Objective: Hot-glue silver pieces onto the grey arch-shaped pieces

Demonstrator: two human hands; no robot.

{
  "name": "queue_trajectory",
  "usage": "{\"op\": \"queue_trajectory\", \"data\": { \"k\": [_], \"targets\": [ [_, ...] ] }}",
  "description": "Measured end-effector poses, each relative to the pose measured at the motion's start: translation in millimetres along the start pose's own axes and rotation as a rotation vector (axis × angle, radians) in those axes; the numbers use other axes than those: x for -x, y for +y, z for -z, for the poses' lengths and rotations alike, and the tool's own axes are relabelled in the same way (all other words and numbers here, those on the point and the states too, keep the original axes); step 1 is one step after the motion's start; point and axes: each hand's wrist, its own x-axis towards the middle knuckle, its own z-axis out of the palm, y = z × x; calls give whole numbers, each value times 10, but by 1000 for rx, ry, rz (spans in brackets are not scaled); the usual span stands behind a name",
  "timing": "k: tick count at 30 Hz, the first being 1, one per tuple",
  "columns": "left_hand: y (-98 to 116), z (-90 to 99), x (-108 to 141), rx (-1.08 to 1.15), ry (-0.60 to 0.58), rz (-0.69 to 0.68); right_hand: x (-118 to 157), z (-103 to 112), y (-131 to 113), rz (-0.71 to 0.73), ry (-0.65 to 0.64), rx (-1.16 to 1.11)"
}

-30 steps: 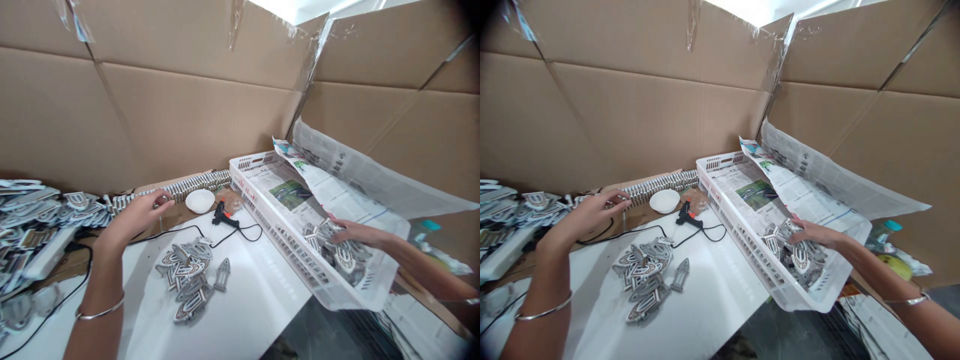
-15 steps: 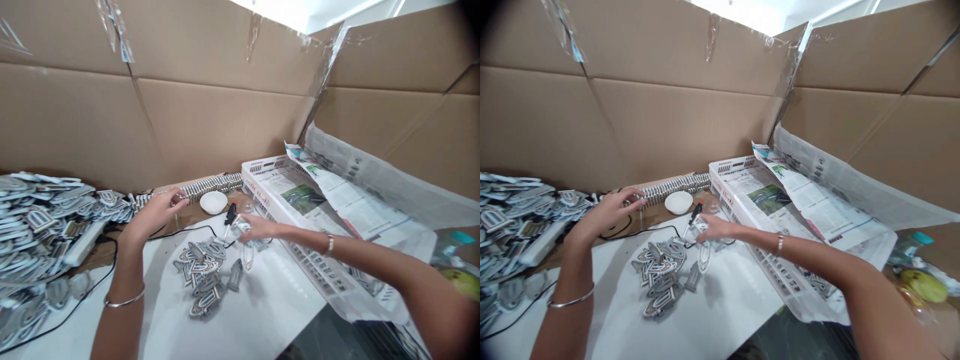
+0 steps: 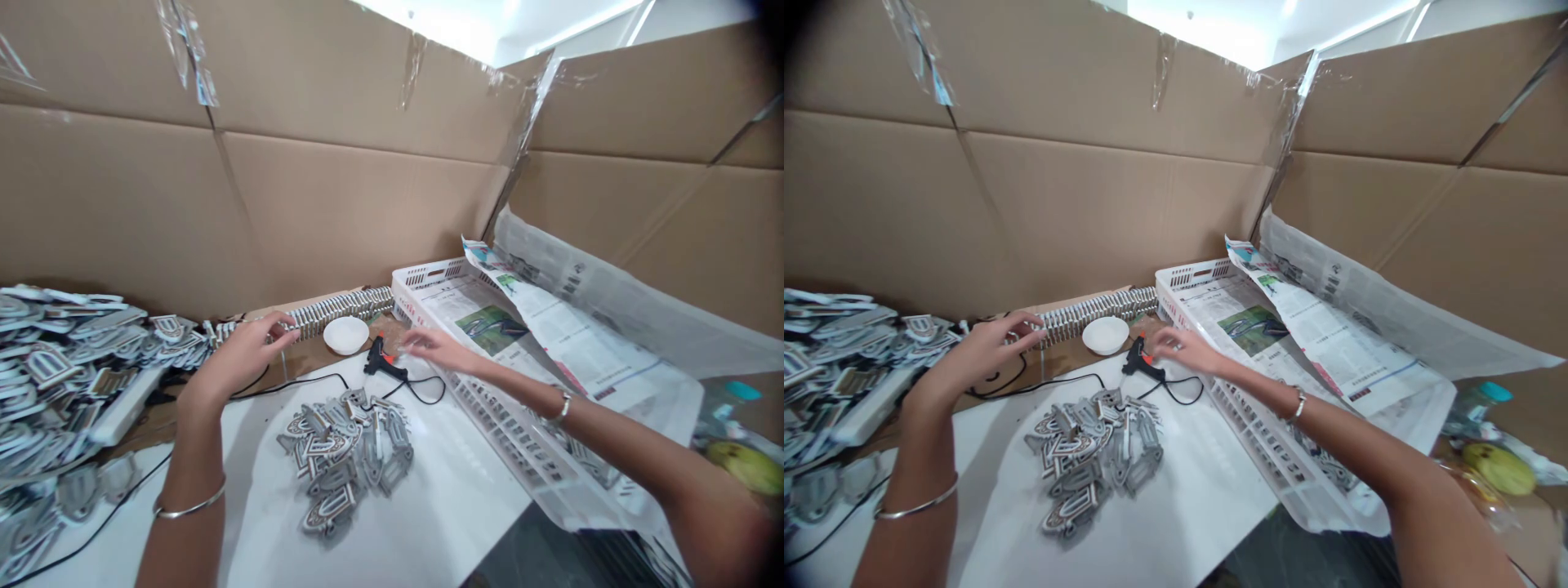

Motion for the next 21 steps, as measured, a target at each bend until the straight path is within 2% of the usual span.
{"op": "queue_trajectory", "data": {
  "k": [3,4,6,8,10,13,18,21],
  "targets": [
    [8,-3,-6,-5,8,3,121,524,429,-151,267,129],
    [8,-8,-10,-9,8,7,192,622,566,-210,262,174],
    [4,-21,-20,-15,5,13,369,680,770,-250,212,184],
    [-8,-32,-30,-18,3,20,576,603,853,-213,93,159],
    [-27,-34,-36,-25,1,21,792,484,833,-123,-64,130],
    [-57,-12,-41,-39,-13,35,1107,398,727,-116,-157,128],
    [-89,36,-40,-32,-37,72,1513,577,649,-164,-296,127],
    [-91,47,-32,-48,-32,89,1698,707,683,-259,-350,120]
  ]
}}
